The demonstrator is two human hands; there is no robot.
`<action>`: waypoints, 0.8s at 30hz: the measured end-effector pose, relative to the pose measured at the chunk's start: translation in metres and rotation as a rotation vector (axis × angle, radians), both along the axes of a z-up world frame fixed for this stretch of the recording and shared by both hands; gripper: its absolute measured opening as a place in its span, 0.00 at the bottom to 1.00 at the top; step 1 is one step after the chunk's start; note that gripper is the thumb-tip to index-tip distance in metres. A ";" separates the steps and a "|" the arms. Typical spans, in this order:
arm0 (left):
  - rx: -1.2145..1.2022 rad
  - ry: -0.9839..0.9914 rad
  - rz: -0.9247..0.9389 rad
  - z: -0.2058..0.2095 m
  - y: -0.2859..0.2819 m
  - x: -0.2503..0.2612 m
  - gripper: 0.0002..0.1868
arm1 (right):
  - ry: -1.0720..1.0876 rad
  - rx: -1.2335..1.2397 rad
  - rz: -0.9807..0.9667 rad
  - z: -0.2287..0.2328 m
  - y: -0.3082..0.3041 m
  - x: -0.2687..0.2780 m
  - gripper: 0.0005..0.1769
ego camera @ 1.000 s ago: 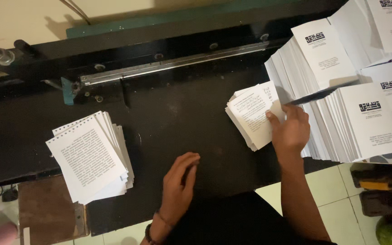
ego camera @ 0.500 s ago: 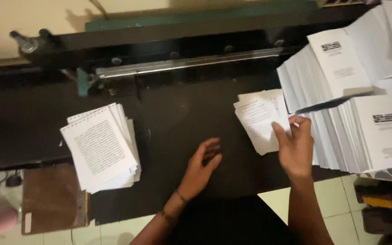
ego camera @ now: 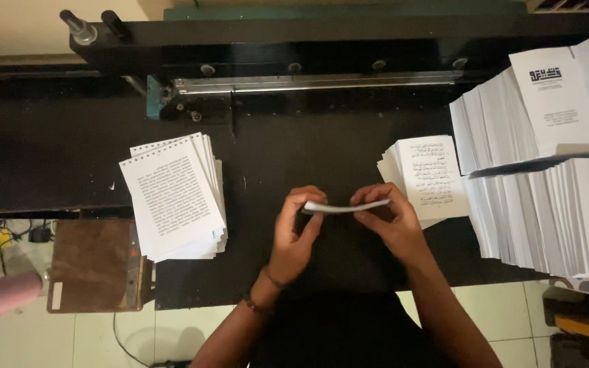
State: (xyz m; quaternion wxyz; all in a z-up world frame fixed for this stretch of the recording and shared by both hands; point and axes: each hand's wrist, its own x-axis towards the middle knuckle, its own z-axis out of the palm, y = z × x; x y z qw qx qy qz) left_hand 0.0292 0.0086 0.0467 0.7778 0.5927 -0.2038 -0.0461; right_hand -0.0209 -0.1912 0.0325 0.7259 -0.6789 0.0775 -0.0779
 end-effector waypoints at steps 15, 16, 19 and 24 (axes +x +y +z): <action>0.026 -0.094 -0.146 -0.019 0.003 0.011 0.06 | -0.151 -0.048 0.069 -0.012 0.011 0.001 0.20; 0.026 -0.090 -0.147 -0.018 -0.001 0.007 0.06 | -0.147 -0.047 0.069 -0.018 0.015 -0.001 0.20; 0.033 -0.058 -0.134 -0.012 -0.011 -0.002 0.04 | -0.148 0.001 0.006 -0.023 0.028 -0.005 0.18; 0.041 -0.120 0.003 -0.011 -0.018 -0.011 0.02 | -0.165 -0.127 -0.102 -0.013 0.037 -0.006 0.16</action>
